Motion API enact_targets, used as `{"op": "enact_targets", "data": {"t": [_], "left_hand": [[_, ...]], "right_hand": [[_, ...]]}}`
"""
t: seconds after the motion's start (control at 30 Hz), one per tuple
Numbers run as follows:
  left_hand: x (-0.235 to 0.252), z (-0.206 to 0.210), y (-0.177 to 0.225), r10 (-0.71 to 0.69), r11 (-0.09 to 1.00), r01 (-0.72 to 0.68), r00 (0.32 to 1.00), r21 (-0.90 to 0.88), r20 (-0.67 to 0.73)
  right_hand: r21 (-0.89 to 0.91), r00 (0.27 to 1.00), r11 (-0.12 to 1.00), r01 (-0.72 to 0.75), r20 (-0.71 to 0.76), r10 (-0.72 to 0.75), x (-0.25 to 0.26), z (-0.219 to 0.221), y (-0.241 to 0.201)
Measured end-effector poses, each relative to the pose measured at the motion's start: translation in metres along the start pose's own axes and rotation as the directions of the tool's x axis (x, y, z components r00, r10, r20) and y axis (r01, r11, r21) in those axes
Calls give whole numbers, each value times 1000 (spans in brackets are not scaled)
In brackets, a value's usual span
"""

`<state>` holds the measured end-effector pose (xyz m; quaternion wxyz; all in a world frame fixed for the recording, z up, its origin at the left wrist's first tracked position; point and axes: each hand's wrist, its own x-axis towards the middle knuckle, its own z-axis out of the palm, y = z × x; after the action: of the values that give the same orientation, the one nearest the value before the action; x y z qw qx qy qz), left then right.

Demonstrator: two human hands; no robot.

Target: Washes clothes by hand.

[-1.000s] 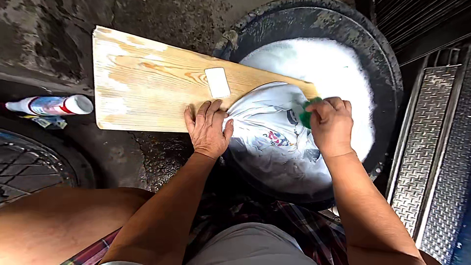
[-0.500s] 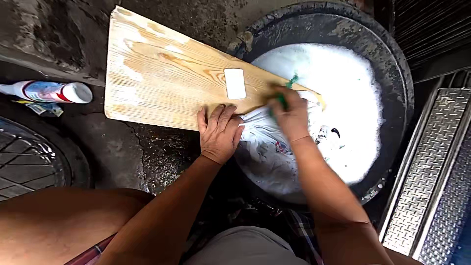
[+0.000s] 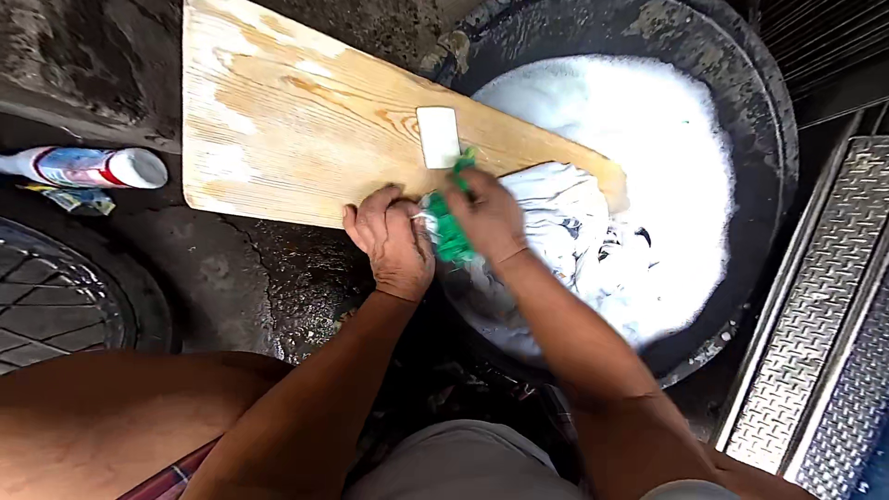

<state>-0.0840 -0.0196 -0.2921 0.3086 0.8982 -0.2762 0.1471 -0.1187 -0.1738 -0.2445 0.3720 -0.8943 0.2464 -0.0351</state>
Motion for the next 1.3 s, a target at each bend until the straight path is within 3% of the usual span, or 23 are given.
{"op": "enact_targets", "data": {"t": [0.03,0.1,0.17,0.23,0.3,0.37,0.43,0.47,0.53,0.6,0.7,0.83,0.97,1.0,1.07,1.13,1.2,1.23,1.3], "left_hand": [[0,1,0,-8,1000,8,1000,13,-2],[1,2,3,-7,999,7,1000,39,15],[5,3,4,-5,999,3,999,50,41],[6,4,5,-9,998,5,999,62,51],[5,6,4,-3,998,0,999,63,34],[4,7,4,6,998,-7,1000,65,21],[4,7,3,14,998,-15,1000,56,24],[4,7,3,17,999,-18,1000,51,24],[5,9,2,29,998,-30,999,51,13],[6,10,-1,45,998,-44,999,50,-3],[3,9,-3,49,998,-50,999,49,18],[4,12,-5,52,998,-52,999,46,6],[3,10,0,54,997,-57,997,48,46],[3,8,1,74,996,-77,994,41,75],[5,5,2,126,991,-129,984,16,124],[5,5,1,154,988,-156,975,-5,157],[7,7,1,152,988,-153,977,-4,148],[8,8,0,145,989,-146,979,-2,143],[7,9,0,133,991,-133,981,-6,142]], "right_hand": [[-86,999,995,-47,-22,45,0,-15,23],[-233,960,933,-275,-119,254,-6,-62,87],[-364,873,794,-487,-239,426,-11,-104,142],[-461,809,667,-586,-283,515,-16,-126,169],[-497,867,711,-497,-261,424,-12,-129,150],[-485,970,841,-238,-169,177,5,-113,99],[-378,994,925,40,-83,-77,30,-68,47],[-293,990,950,109,-50,-130,42,-42,22],[-220,995,971,94,-4,-97,58,-6,-24],[-347,995,933,97,39,-88,64,8,-47],[-473,990,869,143,61,-130,63,-4,-26],[-324,997,946,-18,-80,-9,37,-41,9],[-245,948,918,313,26,-316,-33,7,43],[-264,940,909,321,-27,-340,-38,11,64],[-319,968,933,165,-128,-215,-34,-2,104],[-219,941,967,-130,-334,51,-30,-13,130],[-32,846,951,-309,-465,260,-21,-12,121],[-15,861,961,-277,-448,241,-20,-4,101],[-107,962,993,-44,-272,14,-29,23,49]]}}
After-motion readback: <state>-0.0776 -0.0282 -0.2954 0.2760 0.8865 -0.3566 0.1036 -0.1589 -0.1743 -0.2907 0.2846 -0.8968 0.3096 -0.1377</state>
